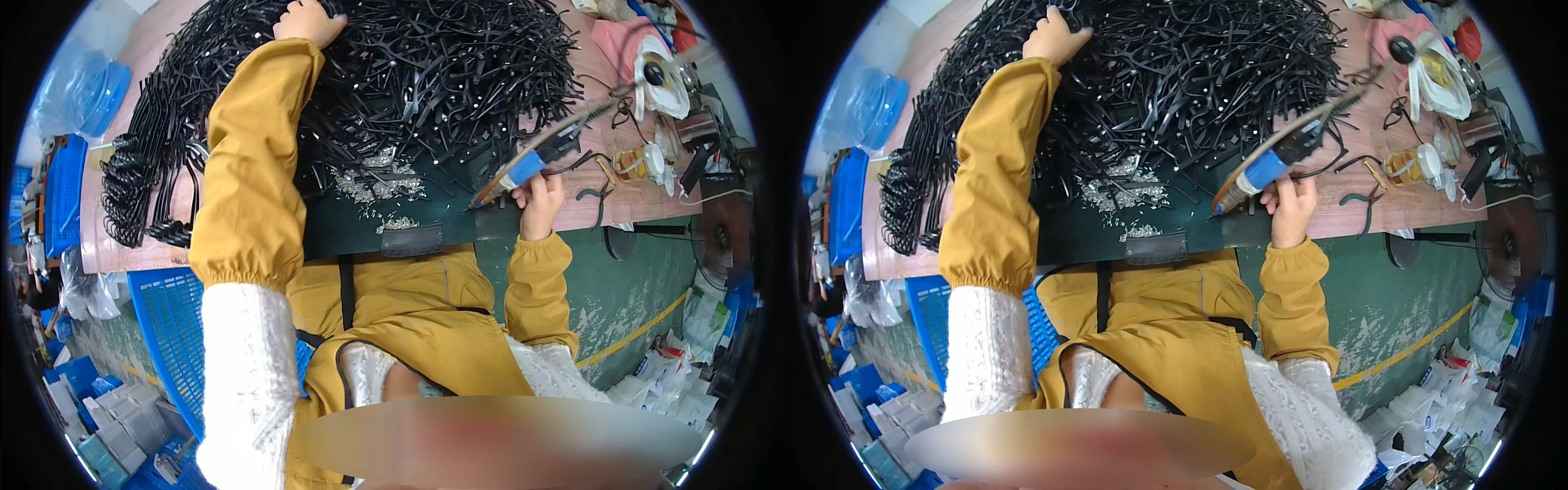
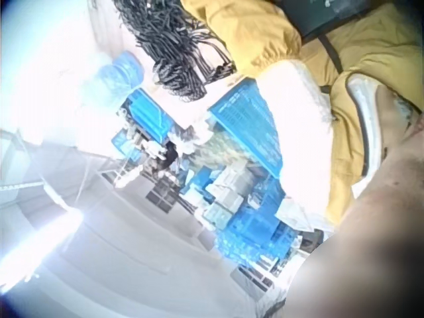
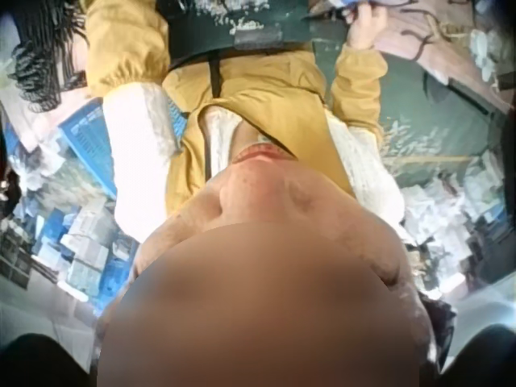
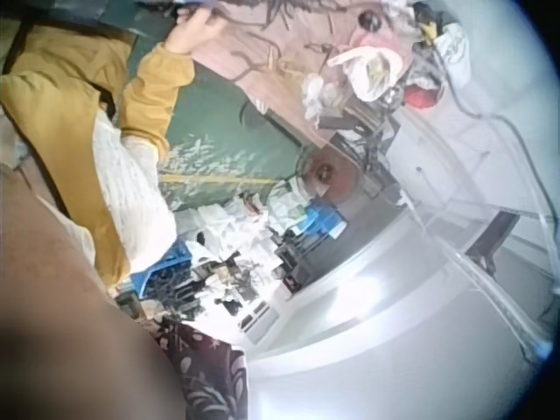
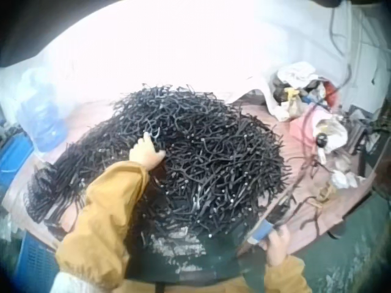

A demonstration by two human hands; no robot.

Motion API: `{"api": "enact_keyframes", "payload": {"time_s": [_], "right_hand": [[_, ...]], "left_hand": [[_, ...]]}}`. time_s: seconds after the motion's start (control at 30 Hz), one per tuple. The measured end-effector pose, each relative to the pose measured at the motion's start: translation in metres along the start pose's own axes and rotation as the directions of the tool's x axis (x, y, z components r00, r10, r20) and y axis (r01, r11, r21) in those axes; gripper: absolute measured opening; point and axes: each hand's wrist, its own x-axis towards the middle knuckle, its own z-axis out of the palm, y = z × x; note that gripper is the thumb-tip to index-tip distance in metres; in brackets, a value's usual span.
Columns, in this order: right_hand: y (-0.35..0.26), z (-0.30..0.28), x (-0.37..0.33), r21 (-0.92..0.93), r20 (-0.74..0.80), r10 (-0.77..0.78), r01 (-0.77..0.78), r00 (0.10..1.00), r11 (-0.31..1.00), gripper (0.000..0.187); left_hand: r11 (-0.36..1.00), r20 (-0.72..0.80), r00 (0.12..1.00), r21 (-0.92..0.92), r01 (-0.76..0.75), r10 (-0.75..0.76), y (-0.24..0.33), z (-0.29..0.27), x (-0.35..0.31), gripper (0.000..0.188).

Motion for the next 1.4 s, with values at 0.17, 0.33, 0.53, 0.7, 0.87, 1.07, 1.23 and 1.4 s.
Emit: {"api": "enact_keyframes", "payload": {"time_s": [0.17, 0.33, 0.53, 0.7, 0.87, 1.07, 1.23, 1.4], "right_hand": [[-0.004, 0.002, 0.003, -0.006, 0.025, 0.014, -0.014, 1.000, 1.000, 0.008], [-0.005, 0.004, -0.003, -0.007, 0.042, 0.019, -0.019, 0.999, 1.000, 0.005], [-0.004, 0.004, -0.001, 0.003, 0.051, -0.004, 0.003, 0.999, 1.000, 0.007], [-0.005, 0.001, 0.000, 0.090, 0.019, 0.010, -0.011, 1.000, 0.996, 0.011], [-0.002, -0.002, 0.002, 0.108, 0.031, 0.068, -0.071, 0.997, 0.992, 0.017], [-0.002, -0.004, 0.005, 0.124, 0.072, 0.056, -0.065, 0.996, 0.990, 0.021], [-0.006, -0.002, 0.003, 0.095, 0.084, 0.048, -0.055, 0.995, 0.994, 0.018], [-0.007, -0.001, 0.002, 0.069, 0.051, 0.066, -0.070, 0.997, 0.995, 0.016]], "left_hand": [[0.942, -0.087, 0.938, 0.032, -0.333, 0.335, 0.029, 0.056, -0.001, 0.036], [0.865, -0.157, 0.851, 0.114, -0.489, 0.502, 0.067, 0.097, 0.007, 0.028], [0.833, -0.175, 0.815, 0.149, -0.532, 0.552, 0.101, 0.111, 0.032, 0.022], [0.810, -0.232, 0.879, -0.343, -0.475, 0.417, 0.090, 0.052, 0.040, 0.022], [0.674, -0.346, 0.916, -0.630, -0.387, 0.202, 0.062, -0.006, 0.034, 0.023], [0.680, -0.324, 0.887, -0.571, -0.460, 0.329, 0.063, 0.055, 0.017, 0.031], [0.837, -0.230, 0.883, -0.291, -0.464, 0.410, 0.098, 0.110, 0.032, 0.027], [0.771, -0.495, 0.776, -0.286, -0.569, 0.390, 0.135, 0.073, 0.040, 0.022]]}}
